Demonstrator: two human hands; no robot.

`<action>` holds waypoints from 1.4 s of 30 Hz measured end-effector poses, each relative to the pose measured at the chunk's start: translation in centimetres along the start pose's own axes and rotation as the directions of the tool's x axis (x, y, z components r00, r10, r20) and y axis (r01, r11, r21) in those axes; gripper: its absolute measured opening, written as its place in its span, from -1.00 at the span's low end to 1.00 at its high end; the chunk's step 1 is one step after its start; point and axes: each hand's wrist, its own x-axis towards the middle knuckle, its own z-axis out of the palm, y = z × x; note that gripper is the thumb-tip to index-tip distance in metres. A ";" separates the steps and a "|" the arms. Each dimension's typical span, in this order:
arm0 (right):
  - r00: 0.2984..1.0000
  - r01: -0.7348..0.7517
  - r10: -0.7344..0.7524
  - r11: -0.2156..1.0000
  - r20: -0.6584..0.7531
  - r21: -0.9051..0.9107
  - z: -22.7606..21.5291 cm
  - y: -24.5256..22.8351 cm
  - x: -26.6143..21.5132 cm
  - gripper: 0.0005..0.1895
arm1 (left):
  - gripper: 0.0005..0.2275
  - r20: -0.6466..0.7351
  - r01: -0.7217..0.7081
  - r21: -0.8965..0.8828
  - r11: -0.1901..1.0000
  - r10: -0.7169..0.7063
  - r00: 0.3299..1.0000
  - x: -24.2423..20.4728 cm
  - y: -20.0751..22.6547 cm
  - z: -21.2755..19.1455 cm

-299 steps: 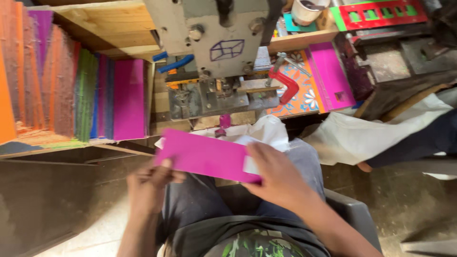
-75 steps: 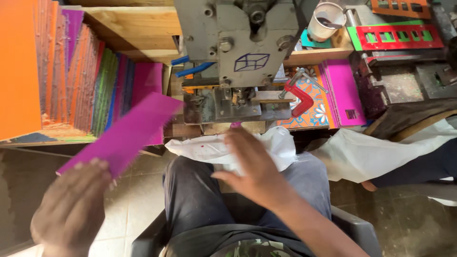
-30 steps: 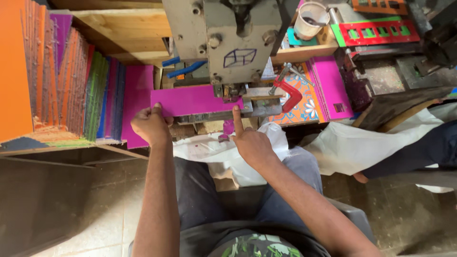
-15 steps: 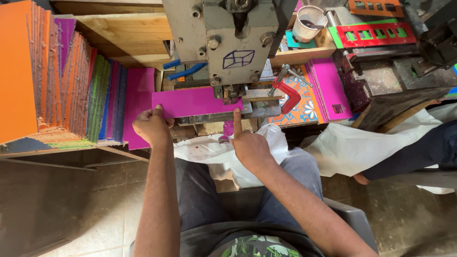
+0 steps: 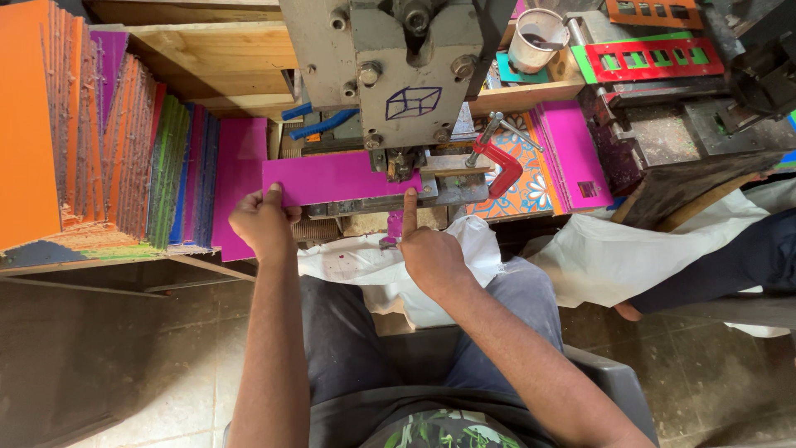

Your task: The person repeatedly places pink plastic sheets under a manual press and punches a rectangular hole in each one. The finished pieces are set aside on the right side of the workbench.

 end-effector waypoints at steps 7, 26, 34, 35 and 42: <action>0.999 -0.023 0.023 0.999 0.023 0.040 -0.1 0.1 0.0 0.05 | -0.84 0.098 0.171 -0.150 0.974 -0.158 0.983 -0.8 -0.7 -1.2; 0.990 0.002 0.019 0.988 -0.136 0.155 -0.3 1.5 -1.0 0.03 | -0.86 0.191 0.204 -0.219 0.954 -0.163 0.968 -0.7 -0.8 -0.8; 0.981 -0.016 0.041 0.991 -0.190 0.129 -1.5 3.0 -1.2 -0.22 | -0.87 0.181 0.209 -0.188 0.960 -0.175 0.968 -0.6 -0.8 -0.8; 0.978 -0.007 0.035 0.991 -0.205 0.133 -1.6 3.0 -1.1 -0.23 | -0.87 0.186 0.214 -0.203 0.956 -0.177 0.967 -0.5 -0.8 -0.8; 0.978 -0.017 0.042 0.992 -0.205 0.125 -1.5 2.8 -1.0 -0.24 | -0.85 0.190 0.225 -0.223 0.948 -0.184 0.964 -0.4 -1.0 -0.9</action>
